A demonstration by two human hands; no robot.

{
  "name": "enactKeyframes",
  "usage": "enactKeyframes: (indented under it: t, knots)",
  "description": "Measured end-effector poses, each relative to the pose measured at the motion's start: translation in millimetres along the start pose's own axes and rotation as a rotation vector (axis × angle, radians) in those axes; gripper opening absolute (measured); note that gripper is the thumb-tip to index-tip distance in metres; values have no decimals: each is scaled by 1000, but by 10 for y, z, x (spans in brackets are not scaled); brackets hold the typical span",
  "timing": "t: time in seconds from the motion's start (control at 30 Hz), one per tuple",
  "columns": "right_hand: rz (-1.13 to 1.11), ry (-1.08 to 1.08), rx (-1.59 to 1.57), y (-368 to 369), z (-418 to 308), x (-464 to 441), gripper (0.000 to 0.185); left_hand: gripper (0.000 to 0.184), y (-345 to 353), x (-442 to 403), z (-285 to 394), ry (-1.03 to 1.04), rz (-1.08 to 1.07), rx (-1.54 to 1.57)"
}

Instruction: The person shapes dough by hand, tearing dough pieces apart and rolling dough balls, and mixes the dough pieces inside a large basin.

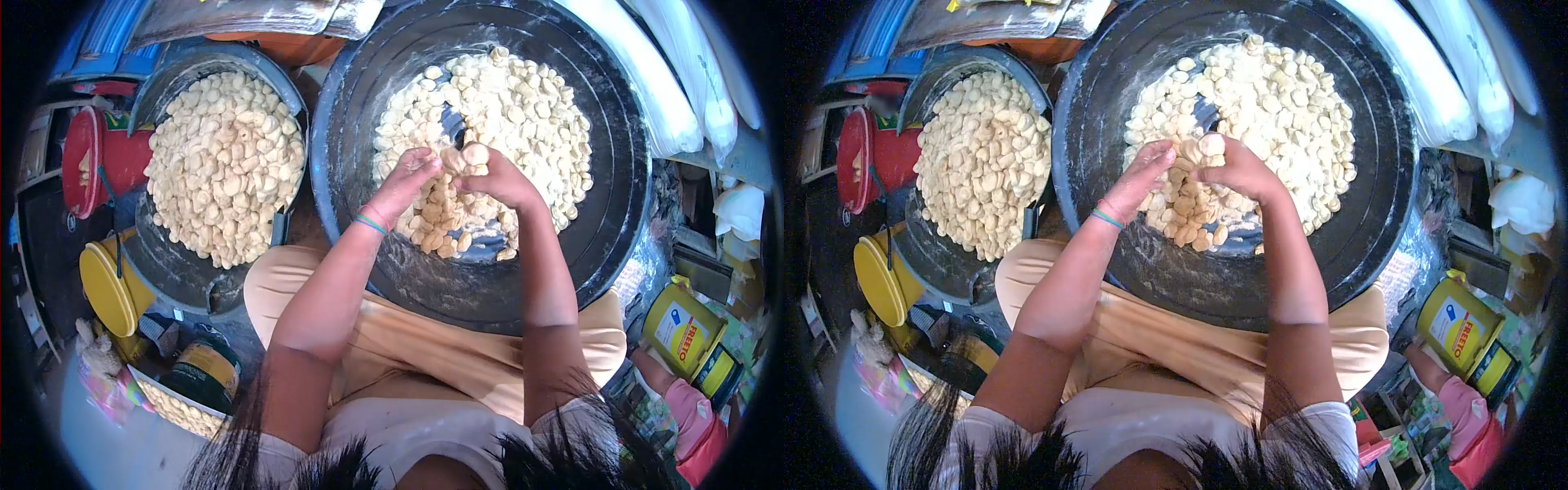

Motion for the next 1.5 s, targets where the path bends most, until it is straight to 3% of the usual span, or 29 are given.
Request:
enactKeyframes:
  t: [0.03,0.1,0.13,0.23,0.4,0.5,0.53,0.67,0.77,0.93,1.03,1.2,1.3,1.43,1.5]
  knots:
    - [-28,10,-265,82,-69,105,55,61,73,32,37,30,-82,150]
    - [20,-159,-286,231,-171,189,48,63,228,115,157,91,-253,445]
    - [47,-243,-298,280,-230,213,45,55,264,166,260,104,-298,516]
    - [320,-154,-45,264,-337,236,36,46,143,122,270,65,-193,404]
    - [406,-246,-587,156,-120,179,14,30,72,71,262,85,-91,468]
    - [384,-291,-712,147,-107,211,18,31,-34,31,195,20,-55,489]
    - [294,-208,-719,208,-61,165,23,32,-19,25,183,1,-45,470]
    - [257,-155,-499,343,-53,105,26,39,12,12,135,7,-169,459]
    - [249,-226,-869,331,-55,105,28,41,76,92,385,122,-83,387]
    - [261,-295,-769,477,-116,113,27,45,142,51,262,134,-171,285]
    - [205,-357,-1111,401,-139,82,23,43,99,41,268,149,-173,311]
    - [645,-298,-1160,180,198,29,21,35,85,54,250,120,-156,339]
    - [680,-232,-1138,97,230,70,23,33,61,64,243,104,-130,360]
    - [347,-41,-950,152,84,67,27,31,-25,40,227,89,-27,481]
    - [167,-64,-682,206,90,81,40,31,-75,31,223,84,10,543]
Point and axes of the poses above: each hand's wrist, its own x-axis away from the middle knuckle, its own y-axis out of the palm, z = x × y, the point moved 6 cm from there along -x, towards the middle knuckle, and after that the axes turned 10 degrees about y, right-handed, at the moved point
